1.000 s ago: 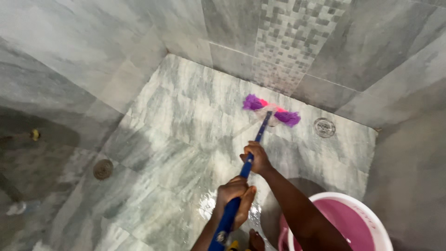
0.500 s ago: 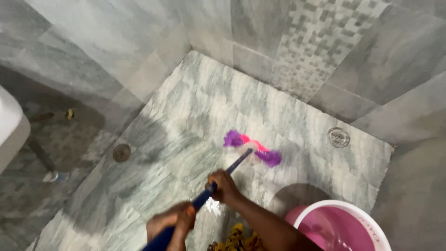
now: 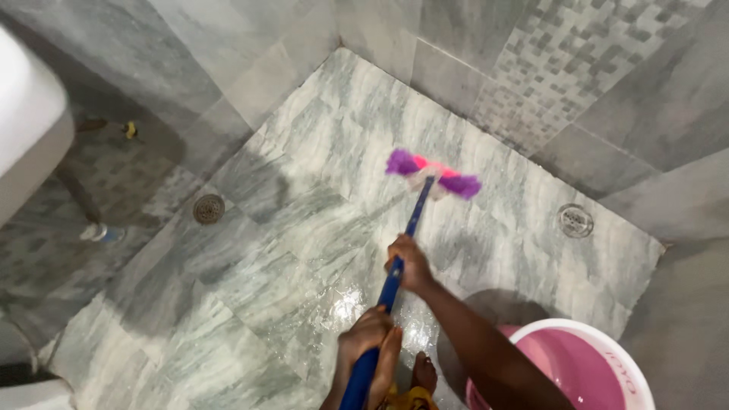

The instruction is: The person mops the bathroom floor using a colorful mop, moving it around the toilet and sink area and into the corner.

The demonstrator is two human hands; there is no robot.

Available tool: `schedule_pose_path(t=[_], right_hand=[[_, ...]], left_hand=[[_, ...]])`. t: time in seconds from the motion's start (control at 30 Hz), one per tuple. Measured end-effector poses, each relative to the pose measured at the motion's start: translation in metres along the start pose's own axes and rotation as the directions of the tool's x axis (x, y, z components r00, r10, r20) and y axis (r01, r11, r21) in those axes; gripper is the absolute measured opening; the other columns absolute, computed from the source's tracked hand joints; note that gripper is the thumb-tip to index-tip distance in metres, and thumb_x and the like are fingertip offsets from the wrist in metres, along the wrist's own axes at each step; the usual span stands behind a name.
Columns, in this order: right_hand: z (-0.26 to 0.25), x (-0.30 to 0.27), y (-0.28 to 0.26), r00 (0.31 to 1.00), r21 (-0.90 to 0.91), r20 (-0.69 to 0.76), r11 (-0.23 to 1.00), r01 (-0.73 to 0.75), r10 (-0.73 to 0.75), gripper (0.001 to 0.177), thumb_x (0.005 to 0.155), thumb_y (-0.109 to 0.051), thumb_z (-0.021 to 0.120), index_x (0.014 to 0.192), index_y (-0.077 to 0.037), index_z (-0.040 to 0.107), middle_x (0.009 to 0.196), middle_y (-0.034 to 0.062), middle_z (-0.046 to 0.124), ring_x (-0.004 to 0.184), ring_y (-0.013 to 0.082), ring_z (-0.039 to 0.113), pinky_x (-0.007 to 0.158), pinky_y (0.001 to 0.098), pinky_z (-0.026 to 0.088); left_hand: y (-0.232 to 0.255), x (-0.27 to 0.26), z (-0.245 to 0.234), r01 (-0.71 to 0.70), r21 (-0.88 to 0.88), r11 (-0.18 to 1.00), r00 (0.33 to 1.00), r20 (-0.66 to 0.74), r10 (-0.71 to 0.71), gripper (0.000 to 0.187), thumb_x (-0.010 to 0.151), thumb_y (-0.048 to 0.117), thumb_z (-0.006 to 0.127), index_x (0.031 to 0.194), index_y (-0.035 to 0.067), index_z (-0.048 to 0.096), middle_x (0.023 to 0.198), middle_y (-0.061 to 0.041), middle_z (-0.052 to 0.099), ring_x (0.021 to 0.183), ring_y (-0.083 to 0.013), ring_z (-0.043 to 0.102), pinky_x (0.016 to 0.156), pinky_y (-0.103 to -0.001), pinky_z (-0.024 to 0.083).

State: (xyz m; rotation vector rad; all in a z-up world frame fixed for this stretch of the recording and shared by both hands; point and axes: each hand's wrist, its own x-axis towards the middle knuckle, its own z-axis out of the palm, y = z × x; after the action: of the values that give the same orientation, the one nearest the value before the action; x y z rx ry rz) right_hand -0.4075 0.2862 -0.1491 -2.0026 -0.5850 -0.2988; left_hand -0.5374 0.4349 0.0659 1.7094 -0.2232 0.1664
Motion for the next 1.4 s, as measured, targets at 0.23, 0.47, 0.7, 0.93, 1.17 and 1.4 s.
schedule_pose_path(t=[0.23,0.47,0.7,0.93,1.17,1.4], right_hand=[[0.067,-0.020,-0.111,0.988,0.067,0.150,0.997,-0.049,0.038,0.021,0.076,-0.005,0.077,0.084,-0.010,0.059,0.089,0.0093,0.061,0.098,0.0315,0.057,0.087,0.0423,0.046],[0.116,0.020,-0.049,0.991,0.131,0.134,0.990,-0.048,0.030,0.019,0.074,-0.009,0.078,0.083,-0.011,0.062,0.092,0.0089,0.063,0.097,0.0311,0.059,0.091,0.0421,0.046],[0.071,0.071,0.009,0.992,-0.065,0.079,0.992,0.108,-0.102,0.045,0.067,-0.022,0.083,0.102,-0.003,0.061,0.098,0.0134,0.066,0.109,0.0349,0.060,0.102,0.0501,0.034],[0.054,0.048,-0.123,0.986,0.159,-0.070,0.978,-0.139,0.151,0.036,0.071,-0.007,0.088,0.092,-0.002,0.058,0.098,0.0122,0.064,0.109,0.0225,0.062,0.100,0.0358,0.047],[0.058,0.036,-0.141,0.989,0.047,0.062,0.989,-0.140,0.137,0.018,0.092,-0.006,0.075,0.084,-0.003,0.059,0.081,0.0135,0.058,0.076,0.0282,0.061,0.081,0.0362,0.055],[0.089,0.091,-0.001,0.987,0.175,-0.020,0.972,0.159,-0.158,0.028,0.092,-0.008,0.071,0.113,-0.001,0.054,0.082,0.0106,0.061,0.075,0.0279,0.062,0.088,0.0392,0.054]], left_hand=[[-0.022,-0.070,-0.099,-0.078,0.188,0.979,0.995,-0.043,0.088,0.034,0.083,0.005,0.076,0.053,0.007,0.063,0.059,-0.008,0.069,0.061,-0.0190,0.077,0.087,-0.042,0.064],[0.000,-0.032,-0.124,0.007,0.112,0.994,0.977,-0.214,0.017,0.019,0.091,0.002,0.065,0.073,-0.002,0.063,0.071,-0.009,0.066,0.075,-0.0246,0.071,0.079,-0.039,0.055],[-0.055,0.034,-0.059,-0.166,0.179,0.970,0.981,-0.067,0.181,0.033,0.096,0.000,0.065,0.066,0.005,0.053,0.064,-0.009,0.056,0.058,-0.0200,0.060,0.073,-0.037,0.054],[-0.042,0.007,-0.067,-0.092,-0.002,0.996,0.994,-0.054,0.092,0.031,0.095,0.001,0.063,0.066,0.005,0.054,0.063,-0.010,0.055,0.054,-0.0218,0.055,0.056,-0.035,0.047],[-0.044,-0.009,-0.071,-0.169,0.082,0.982,0.981,-0.084,0.175,0.031,0.092,-0.002,0.062,0.065,0.006,0.051,0.058,-0.009,0.051,0.050,-0.0202,0.050,0.058,-0.037,0.044],[-0.058,0.053,-0.052,-0.124,0.110,0.986,0.984,-0.119,0.137,0.039,0.085,-0.009,0.066,0.057,0.007,0.043,0.055,-0.007,0.048,0.050,-0.0186,0.049,0.066,-0.037,0.048]])
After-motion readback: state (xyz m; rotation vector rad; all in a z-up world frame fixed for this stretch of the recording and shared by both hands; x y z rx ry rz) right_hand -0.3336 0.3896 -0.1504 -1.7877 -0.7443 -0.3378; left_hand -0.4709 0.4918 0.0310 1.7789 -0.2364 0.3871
